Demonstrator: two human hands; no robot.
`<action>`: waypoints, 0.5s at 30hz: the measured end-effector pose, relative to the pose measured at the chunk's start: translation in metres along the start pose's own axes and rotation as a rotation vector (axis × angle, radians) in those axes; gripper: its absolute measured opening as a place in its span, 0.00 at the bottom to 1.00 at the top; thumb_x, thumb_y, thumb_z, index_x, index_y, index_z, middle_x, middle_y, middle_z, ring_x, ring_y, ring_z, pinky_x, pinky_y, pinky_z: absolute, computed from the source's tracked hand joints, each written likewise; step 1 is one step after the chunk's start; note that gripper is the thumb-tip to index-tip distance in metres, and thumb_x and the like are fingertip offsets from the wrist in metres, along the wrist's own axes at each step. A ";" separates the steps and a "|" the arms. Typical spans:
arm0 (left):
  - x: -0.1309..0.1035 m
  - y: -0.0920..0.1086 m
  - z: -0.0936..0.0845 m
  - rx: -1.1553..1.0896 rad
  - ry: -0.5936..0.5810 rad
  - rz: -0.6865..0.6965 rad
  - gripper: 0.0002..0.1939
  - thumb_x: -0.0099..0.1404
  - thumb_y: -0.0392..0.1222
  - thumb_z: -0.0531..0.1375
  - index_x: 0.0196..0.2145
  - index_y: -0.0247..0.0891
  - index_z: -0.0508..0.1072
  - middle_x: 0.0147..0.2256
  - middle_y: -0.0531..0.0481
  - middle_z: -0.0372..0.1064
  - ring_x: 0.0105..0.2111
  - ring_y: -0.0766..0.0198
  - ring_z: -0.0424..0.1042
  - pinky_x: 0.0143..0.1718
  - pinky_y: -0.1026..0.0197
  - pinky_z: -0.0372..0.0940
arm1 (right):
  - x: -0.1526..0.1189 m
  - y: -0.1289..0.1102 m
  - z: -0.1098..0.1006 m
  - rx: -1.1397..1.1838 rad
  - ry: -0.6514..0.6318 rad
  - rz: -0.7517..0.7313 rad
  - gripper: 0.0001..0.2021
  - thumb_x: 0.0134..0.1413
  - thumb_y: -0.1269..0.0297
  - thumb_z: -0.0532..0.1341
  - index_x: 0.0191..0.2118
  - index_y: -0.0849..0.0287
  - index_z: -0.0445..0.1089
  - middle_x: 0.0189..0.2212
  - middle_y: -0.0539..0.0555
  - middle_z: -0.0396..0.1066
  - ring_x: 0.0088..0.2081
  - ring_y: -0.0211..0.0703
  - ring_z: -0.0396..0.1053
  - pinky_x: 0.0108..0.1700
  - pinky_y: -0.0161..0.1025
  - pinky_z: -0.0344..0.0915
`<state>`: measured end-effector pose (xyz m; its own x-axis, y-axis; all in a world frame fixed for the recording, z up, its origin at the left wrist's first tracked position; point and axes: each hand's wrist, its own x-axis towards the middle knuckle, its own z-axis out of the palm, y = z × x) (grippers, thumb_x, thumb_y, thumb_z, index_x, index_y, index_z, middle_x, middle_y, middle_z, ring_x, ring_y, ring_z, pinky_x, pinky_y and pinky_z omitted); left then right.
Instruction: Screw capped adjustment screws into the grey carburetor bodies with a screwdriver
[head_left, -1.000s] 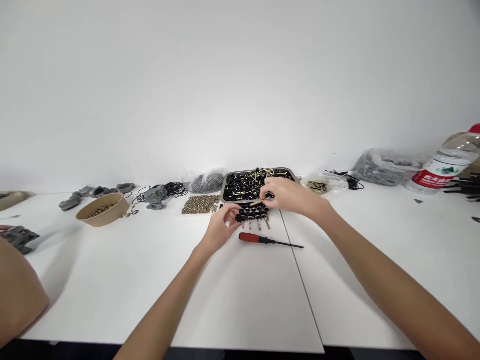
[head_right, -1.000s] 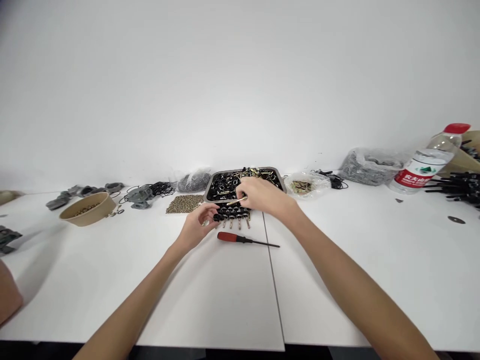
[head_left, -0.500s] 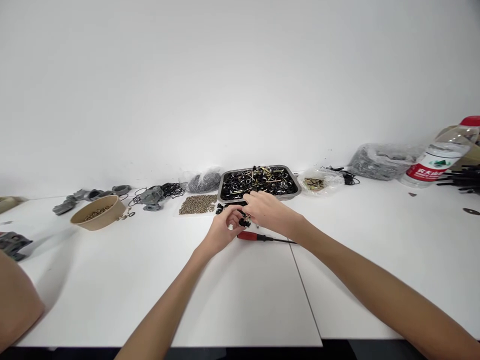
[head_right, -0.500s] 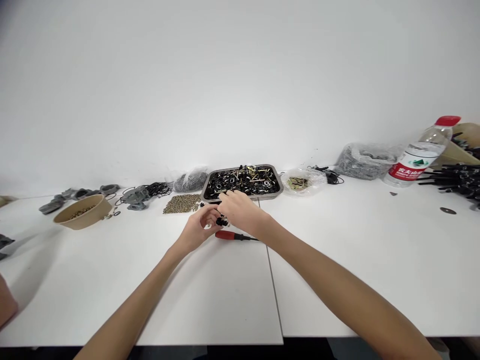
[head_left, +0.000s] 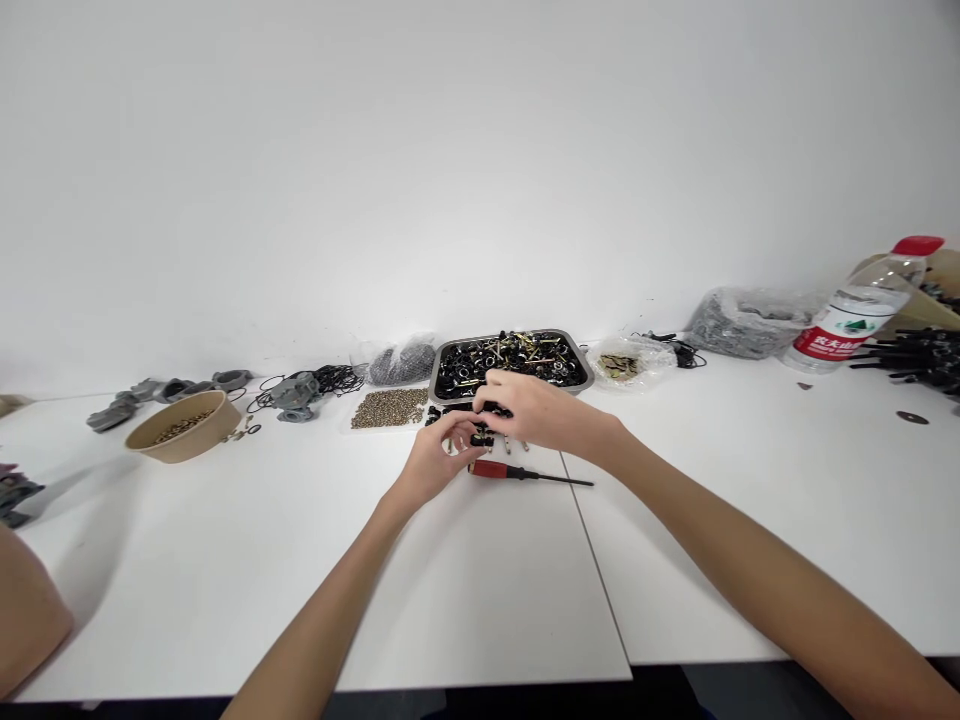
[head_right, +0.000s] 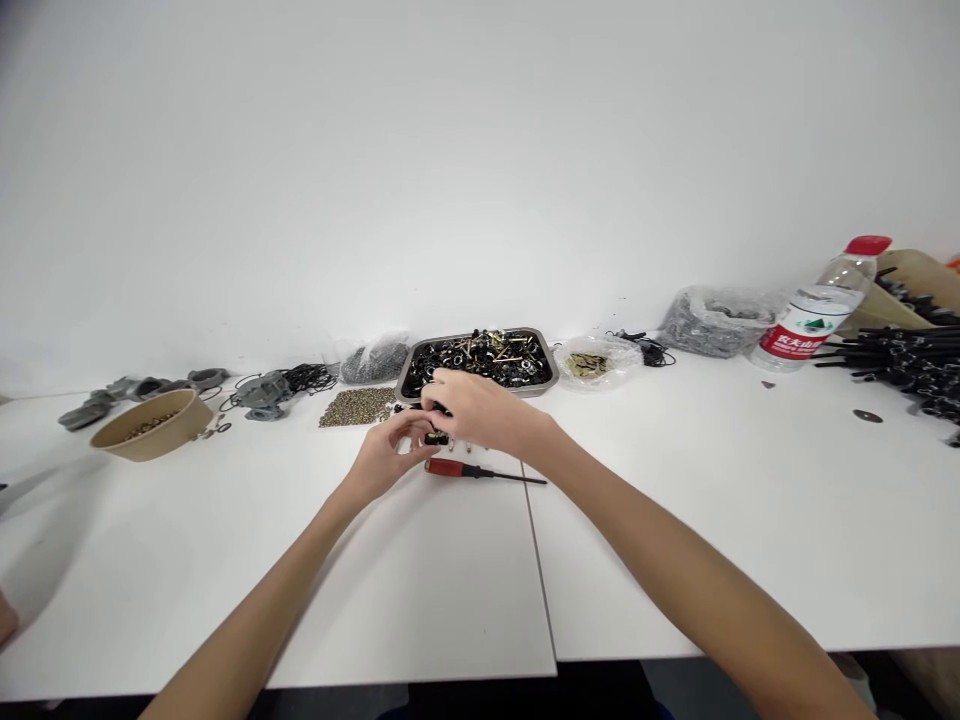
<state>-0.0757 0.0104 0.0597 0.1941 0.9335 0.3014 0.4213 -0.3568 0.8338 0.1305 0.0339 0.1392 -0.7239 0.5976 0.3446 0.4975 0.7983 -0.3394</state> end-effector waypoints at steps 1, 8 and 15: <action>0.000 0.000 -0.001 -0.004 0.015 -0.002 0.19 0.54 0.47 0.69 0.43 0.39 0.75 0.31 0.51 0.70 0.29 0.66 0.65 0.36 0.61 0.63 | -0.006 0.008 -0.003 0.016 0.027 0.047 0.09 0.63 0.69 0.54 0.36 0.60 0.72 0.35 0.52 0.65 0.32 0.37 0.62 0.35 0.36 0.56; 0.001 0.001 -0.003 0.103 0.127 0.135 0.14 0.57 0.52 0.68 0.33 0.39 0.79 0.31 0.46 0.73 0.30 0.63 0.68 0.33 0.61 0.63 | -0.089 0.087 0.018 0.132 0.183 0.445 0.13 0.61 0.58 0.54 0.34 0.59 0.72 0.34 0.54 0.70 0.34 0.44 0.65 0.38 0.40 0.58; 0.019 0.015 0.014 0.323 0.110 0.181 0.15 0.58 0.54 0.66 0.32 0.39 0.79 0.24 0.51 0.66 0.23 0.66 0.61 0.27 0.63 0.58 | -0.101 0.121 0.031 0.230 0.272 0.526 0.17 0.60 0.55 0.52 0.26 0.59 0.68 0.25 0.51 0.68 0.29 0.42 0.63 0.32 0.37 0.56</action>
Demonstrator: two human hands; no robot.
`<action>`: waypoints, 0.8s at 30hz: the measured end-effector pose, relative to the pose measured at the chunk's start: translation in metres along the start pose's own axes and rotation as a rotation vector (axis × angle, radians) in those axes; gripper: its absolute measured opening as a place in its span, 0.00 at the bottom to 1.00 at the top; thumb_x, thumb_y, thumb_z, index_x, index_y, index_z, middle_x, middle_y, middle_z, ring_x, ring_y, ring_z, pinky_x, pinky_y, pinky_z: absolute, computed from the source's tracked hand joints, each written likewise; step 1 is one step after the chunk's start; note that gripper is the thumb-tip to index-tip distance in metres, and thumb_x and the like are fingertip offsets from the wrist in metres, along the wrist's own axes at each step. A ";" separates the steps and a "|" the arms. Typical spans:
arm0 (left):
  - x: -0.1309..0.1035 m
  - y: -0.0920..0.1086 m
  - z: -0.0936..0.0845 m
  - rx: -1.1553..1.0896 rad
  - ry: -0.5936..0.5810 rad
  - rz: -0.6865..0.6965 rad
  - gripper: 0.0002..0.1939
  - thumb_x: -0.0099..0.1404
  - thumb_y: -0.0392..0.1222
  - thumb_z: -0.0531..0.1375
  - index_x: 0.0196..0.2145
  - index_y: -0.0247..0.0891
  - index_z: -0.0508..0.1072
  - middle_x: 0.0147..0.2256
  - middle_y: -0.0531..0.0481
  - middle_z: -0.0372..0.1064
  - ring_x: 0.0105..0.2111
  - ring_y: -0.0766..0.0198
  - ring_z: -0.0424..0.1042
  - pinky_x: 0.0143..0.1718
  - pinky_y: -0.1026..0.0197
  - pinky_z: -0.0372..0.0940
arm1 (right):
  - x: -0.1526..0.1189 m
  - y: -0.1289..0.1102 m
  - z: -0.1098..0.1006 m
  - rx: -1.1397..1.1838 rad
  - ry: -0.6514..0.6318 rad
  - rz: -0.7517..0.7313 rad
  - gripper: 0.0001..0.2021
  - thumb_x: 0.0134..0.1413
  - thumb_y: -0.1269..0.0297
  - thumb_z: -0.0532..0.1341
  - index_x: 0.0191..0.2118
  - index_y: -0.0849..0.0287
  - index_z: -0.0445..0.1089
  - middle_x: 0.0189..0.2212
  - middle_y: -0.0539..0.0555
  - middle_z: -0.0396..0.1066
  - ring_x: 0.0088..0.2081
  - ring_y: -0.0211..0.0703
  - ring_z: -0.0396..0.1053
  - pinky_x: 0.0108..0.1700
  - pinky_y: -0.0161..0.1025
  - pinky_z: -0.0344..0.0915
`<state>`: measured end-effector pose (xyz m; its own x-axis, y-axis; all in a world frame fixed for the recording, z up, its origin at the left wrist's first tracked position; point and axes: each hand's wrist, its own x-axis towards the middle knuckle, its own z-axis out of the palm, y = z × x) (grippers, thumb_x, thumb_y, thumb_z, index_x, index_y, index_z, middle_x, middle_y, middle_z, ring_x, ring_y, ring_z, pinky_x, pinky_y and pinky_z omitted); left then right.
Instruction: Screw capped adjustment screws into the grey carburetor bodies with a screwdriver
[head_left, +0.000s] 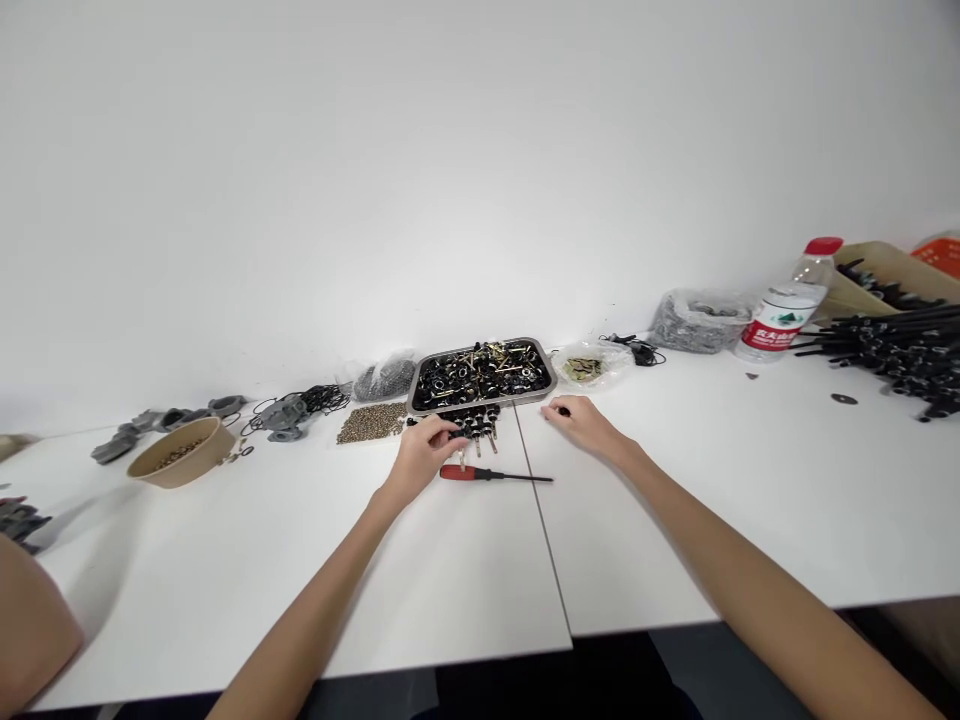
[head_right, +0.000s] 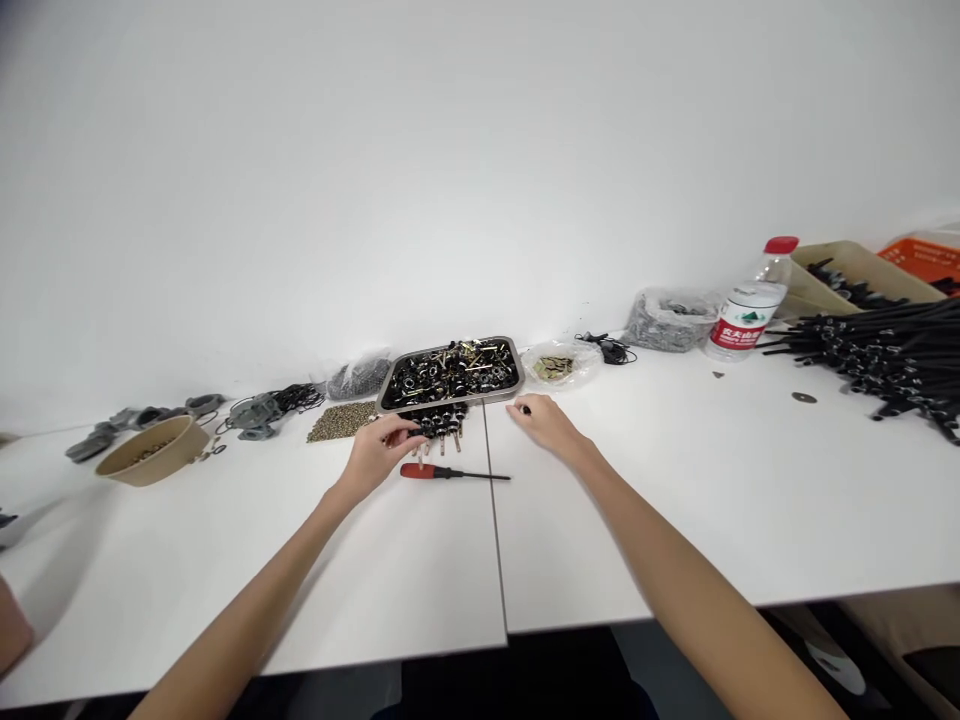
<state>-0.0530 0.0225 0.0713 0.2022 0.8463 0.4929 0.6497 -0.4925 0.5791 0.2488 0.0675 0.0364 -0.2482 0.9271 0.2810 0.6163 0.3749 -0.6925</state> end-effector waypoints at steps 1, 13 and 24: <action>0.007 0.005 0.004 0.021 -0.042 -0.015 0.14 0.59 0.53 0.66 0.32 0.38 0.78 0.23 0.51 0.67 0.23 0.66 0.62 0.26 0.62 0.58 | 0.002 0.002 0.000 0.010 -0.002 0.005 0.17 0.59 0.55 0.53 0.24 0.59 0.66 0.23 0.51 0.67 0.28 0.42 0.62 0.32 0.37 0.55; 0.073 0.031 0.063 0.268 -0.489 0.061 0.12 0.58 0.46 0.66 0.24 0.36 0.76 0.23 0.47 0.69 0.25 0.60 0.67 0.30 0.60 0.59 | 0.007 0.018 0.000 0.078 -0.015 0.018 0.19 0.58 0.55 0.53 0.20 0.58 0.58 0.19 0.47 0.58 0.26 0.37 0.53 0.29 0.37 0.48; 0.079 0.035 0.062 0.547 -0.582 0.143 0.07 0.60 0.42 0.64 0.30 0.36 0.80 0.35 0.43 0.66 0.43 0.53 0.66 0.42 0.57 0.59 | 0.006 0.016 -0.001 0.106 -0.023 0.042 0.18 0.59 0.59 0.54 0.20 0.58 0.56 0.19 0.47 0.58 0.24 0.36 0.54 0.30 0.37 0.50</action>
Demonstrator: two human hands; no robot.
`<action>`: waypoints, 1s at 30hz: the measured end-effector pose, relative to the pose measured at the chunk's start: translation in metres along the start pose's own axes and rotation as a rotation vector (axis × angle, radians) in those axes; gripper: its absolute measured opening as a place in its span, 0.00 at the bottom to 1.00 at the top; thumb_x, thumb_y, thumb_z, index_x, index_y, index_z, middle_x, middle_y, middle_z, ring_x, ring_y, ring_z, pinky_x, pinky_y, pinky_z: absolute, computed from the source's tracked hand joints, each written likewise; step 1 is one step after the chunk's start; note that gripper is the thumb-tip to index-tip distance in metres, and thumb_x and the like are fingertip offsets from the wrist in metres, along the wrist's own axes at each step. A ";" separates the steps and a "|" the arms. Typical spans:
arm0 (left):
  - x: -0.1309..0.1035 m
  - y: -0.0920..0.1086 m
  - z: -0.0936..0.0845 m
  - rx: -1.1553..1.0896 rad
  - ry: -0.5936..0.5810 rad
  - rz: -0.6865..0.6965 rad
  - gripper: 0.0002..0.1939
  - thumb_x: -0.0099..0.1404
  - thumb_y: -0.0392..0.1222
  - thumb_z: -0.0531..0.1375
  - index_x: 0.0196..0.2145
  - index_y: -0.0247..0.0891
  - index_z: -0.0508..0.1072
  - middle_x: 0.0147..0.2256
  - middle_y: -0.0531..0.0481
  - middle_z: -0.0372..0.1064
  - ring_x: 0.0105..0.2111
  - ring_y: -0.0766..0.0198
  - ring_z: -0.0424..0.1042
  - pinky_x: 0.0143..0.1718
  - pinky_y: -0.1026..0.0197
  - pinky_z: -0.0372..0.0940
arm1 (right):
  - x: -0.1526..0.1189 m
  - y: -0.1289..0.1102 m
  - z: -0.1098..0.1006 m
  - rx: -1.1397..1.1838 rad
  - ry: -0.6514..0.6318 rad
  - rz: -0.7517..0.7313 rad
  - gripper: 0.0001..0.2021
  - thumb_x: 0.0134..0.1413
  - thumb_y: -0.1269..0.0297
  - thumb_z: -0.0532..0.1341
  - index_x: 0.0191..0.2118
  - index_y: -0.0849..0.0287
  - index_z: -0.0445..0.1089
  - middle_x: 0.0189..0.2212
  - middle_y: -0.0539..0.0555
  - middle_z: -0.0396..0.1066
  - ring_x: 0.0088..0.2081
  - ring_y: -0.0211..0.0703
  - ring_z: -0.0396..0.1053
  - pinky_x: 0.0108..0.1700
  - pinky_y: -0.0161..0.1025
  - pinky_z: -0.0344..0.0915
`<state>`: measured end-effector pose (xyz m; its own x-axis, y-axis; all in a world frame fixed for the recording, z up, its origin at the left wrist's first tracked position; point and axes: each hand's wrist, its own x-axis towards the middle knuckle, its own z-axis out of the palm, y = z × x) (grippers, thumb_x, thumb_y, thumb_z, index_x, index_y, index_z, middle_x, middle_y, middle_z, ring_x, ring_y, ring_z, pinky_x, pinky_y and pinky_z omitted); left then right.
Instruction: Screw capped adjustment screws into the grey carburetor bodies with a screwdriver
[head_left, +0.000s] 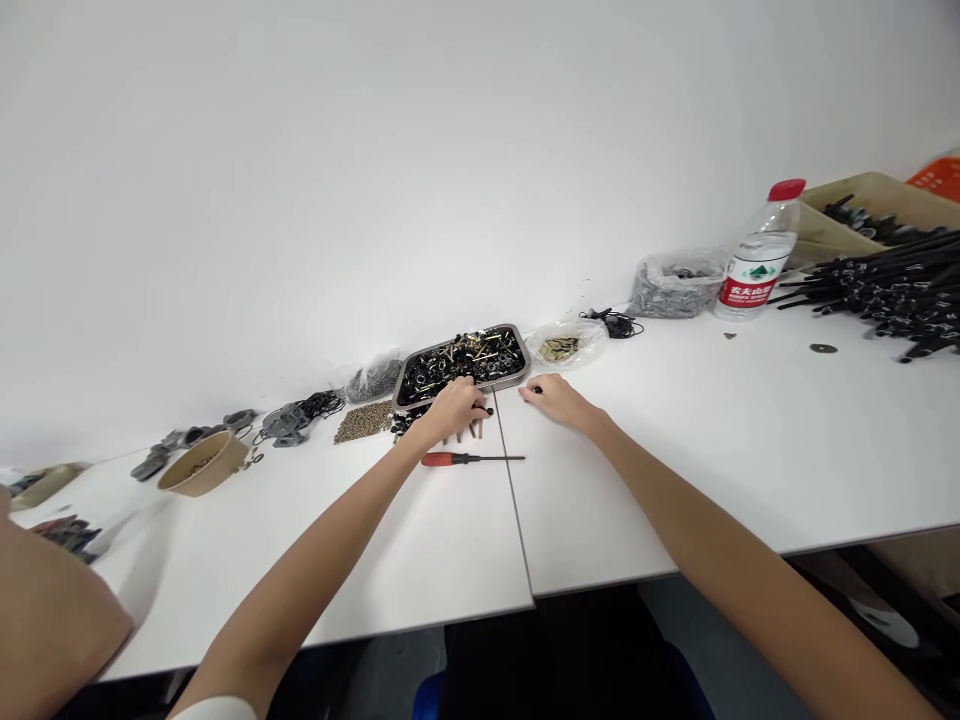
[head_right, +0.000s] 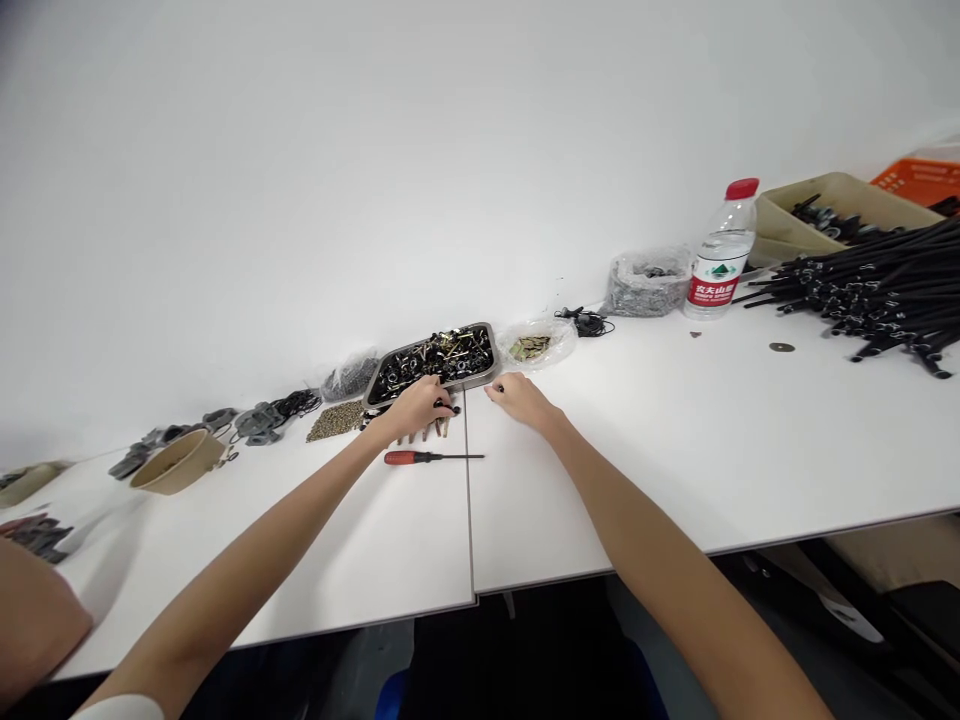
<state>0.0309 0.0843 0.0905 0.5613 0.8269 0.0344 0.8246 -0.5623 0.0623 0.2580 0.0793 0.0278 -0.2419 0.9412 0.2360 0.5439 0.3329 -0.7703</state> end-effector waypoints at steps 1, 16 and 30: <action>0.000 0.000 -0.001 0.017 -0.007 -0.007 0.07 0.61 0.42 0.64 0.31 0.35 0.80 0.35 0.43 0.66 0.43 0.53 0.66 0.42 0.57 0.60 | 0.001 0.000 0.000 0.008 0.001 -0.003 0.17 0.59 0.61 0.54 0.20 0.58 0.58 0.20 0.48 0.61 0.26 0.37 0.56 0.31 0.37 0.52; -0.003 -0.007 0.000 0.071 -0.039 0.004 0.10 0.61 0.45 0.63 0.32 0.37 0.81 0.34 0.42 0.71 0.41 0.53 0.68 0.39 0.59 0.60 | 0.010 0.004 -0.003 0.324 -0.070 0.024 0.10 0.56 0.75 0.55 0.43 0.62 0.70 0.31 0.54 0.74 0.33 0.41 0.74 0.38 0.38 0.70; -0.023 -0.017 -0.043 -0.142 0.153 -0.103 0.14 0.66 0.48 0.58 0.34 0.38 0.79 0.34 0.45 0.71 0.34 0.59 0.67 0.36 0.58 0.60 | 0.008 -0.004 -0.012 0.445 0.022 0.000 0.07 0.47 0.66 0.68 0.35 0.60 0.77 0.37 0.58 0.77 0.43 0.49 0.73 0.48 0.45 0.69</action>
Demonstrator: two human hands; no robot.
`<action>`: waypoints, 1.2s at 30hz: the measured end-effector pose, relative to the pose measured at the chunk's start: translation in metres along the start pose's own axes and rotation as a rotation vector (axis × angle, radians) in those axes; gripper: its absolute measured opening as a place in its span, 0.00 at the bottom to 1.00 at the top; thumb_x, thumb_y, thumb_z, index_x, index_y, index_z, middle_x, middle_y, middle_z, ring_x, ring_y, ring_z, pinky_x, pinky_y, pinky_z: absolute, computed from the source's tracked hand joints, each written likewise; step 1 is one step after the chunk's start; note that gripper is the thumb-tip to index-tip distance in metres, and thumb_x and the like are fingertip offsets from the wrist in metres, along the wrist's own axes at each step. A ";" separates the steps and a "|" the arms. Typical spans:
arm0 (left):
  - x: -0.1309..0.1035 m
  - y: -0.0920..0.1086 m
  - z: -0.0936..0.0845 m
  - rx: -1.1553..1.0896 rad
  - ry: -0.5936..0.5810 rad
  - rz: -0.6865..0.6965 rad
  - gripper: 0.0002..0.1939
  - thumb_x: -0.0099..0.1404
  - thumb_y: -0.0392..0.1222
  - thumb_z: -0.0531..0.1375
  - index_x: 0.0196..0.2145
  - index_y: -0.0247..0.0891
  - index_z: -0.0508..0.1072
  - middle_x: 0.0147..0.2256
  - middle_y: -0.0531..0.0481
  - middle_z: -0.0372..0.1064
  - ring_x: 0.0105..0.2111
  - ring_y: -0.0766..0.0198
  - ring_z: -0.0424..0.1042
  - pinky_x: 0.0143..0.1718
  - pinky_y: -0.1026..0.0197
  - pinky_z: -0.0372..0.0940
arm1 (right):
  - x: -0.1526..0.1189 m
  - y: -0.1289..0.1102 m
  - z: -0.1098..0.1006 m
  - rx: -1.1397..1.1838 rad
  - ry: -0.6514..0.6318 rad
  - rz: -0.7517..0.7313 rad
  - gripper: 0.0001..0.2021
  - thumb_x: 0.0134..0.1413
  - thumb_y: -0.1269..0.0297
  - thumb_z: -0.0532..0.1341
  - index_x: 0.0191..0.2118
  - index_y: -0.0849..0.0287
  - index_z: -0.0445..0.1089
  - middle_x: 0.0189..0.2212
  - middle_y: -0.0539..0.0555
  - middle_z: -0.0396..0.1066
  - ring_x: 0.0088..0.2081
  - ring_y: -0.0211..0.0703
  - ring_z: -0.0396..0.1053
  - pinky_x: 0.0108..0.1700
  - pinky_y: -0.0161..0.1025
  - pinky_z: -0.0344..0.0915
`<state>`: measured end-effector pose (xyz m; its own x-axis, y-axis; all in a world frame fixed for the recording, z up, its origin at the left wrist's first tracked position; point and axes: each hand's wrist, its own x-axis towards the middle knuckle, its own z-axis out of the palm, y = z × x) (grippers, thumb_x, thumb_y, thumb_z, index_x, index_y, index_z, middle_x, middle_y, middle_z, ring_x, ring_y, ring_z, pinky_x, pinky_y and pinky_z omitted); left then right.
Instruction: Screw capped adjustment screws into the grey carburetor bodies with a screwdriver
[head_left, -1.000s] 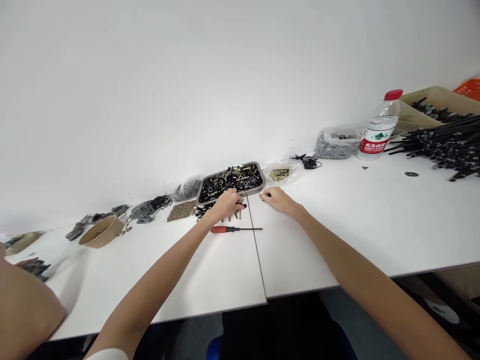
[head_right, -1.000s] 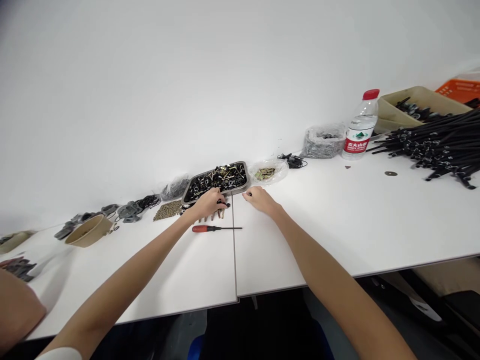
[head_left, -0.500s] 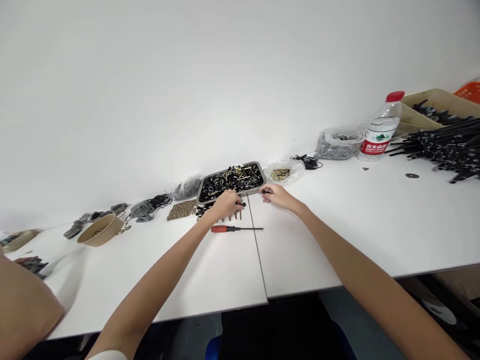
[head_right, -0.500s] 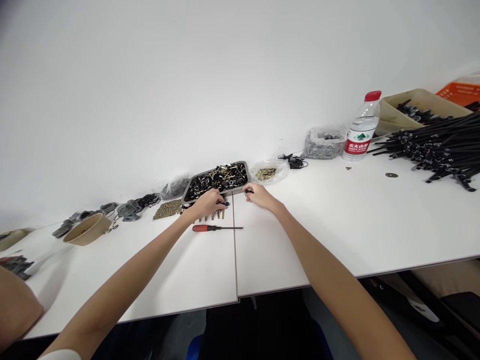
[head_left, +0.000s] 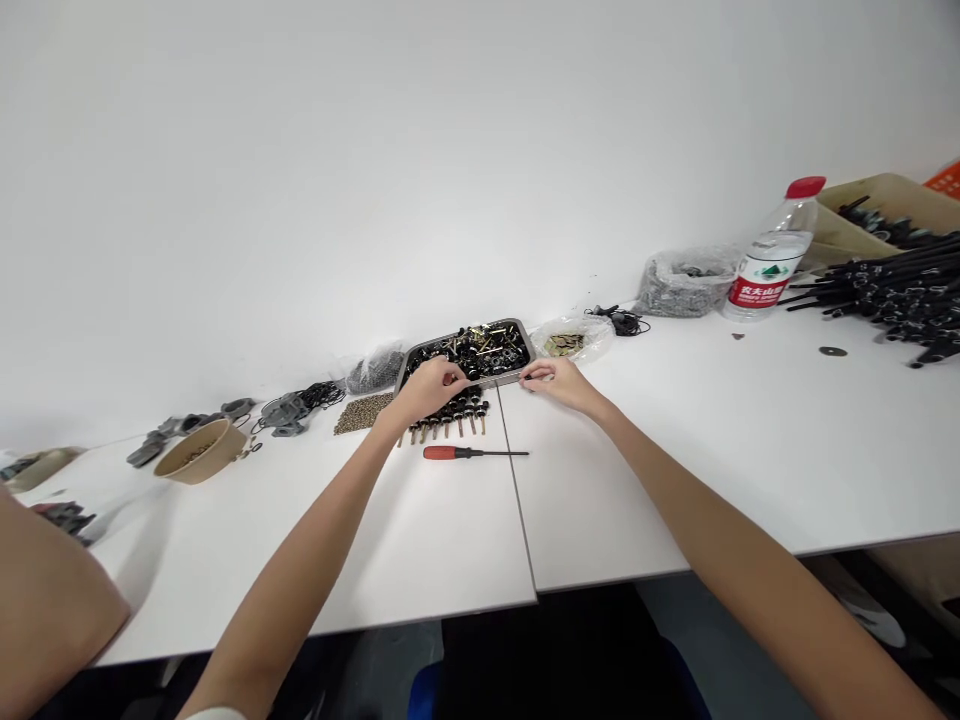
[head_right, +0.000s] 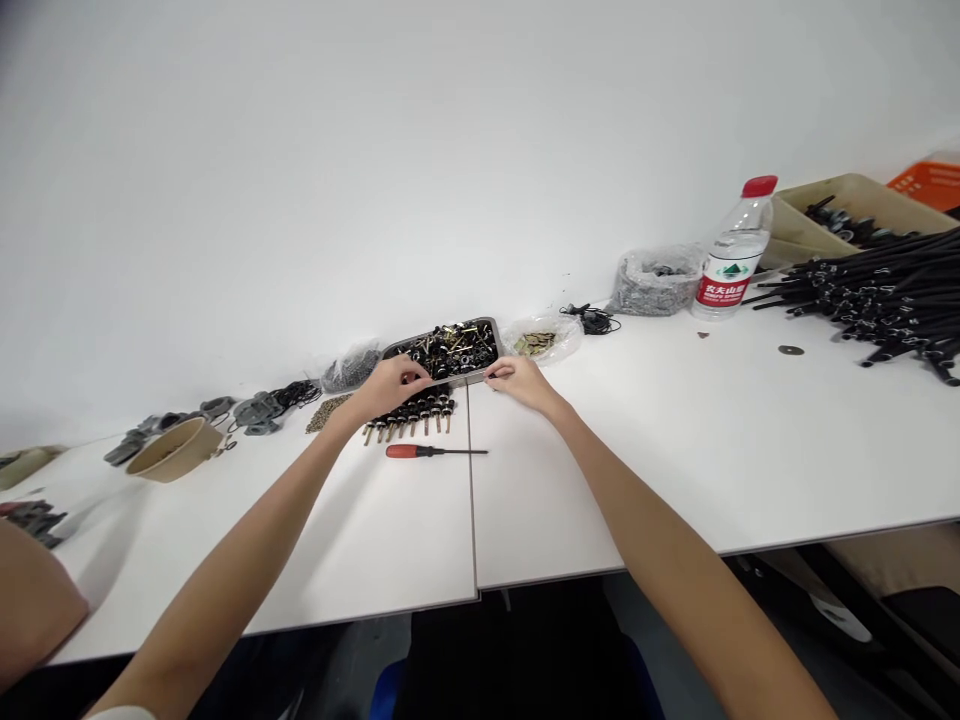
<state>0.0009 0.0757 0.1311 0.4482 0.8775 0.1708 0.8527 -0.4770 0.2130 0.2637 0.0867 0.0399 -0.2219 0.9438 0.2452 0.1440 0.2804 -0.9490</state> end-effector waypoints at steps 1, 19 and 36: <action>-0.006 -0.002 -0.004 -0.077 0.060 -0.021 0.14 0.66 0.48 0.58 0.34 0.37 0.79 0.34 0.45 0.72 0.33 0.61 0.67 0.36 0.58 0.60 | -0.001 -0.002 0.002 0.020 -0.009 0.001 0.08 0.46 0.66 0.69 0.35 0.60 0.77 0.37 0.58 0.77 0.42 0.48 0.74 0.47 0.45 0.69; -0.081 0.013 0.044 -1.005 0.145 -0.161 0.17 0.50 0.44 0.71 0.35 0.34 0.76 0.25 0.52 0.68 0.25 0.68 0.67 0.26 0.65 0.64 | -0.045 -0.049 0.090 0.170 -0.075 0.011 0.15 0.48 0.53 0.69 0.34 0.55 0.68 0.31 0.51 0.74 0.34 0.43 0.74 0.39 0.40 0.71; -0.080 -0.030 0.028 -1.184 0.339 -0.270 0.24 0.51 0.48 0.71 0.41 0.31 0.73 0.21 0.50 0.69 0.18 0.66 0.68 0.13 0.67 0.54 | -0.003 -0.001 0.083 -0.395 -0.018 0.024 0.10 0.51 0.61 0.66 0.37 0.59 0.78 0.36 0.54 0.78 0.33 0.42 0.71 0.39 0.40 0.66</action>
<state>-0.0527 0.0206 0.0837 0.0568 0.9806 0.1874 0.0652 -0.1910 0.9794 0.1845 0.0687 0.0233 -0.2301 0.9487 0.2169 0.5087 0.3072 -0.8043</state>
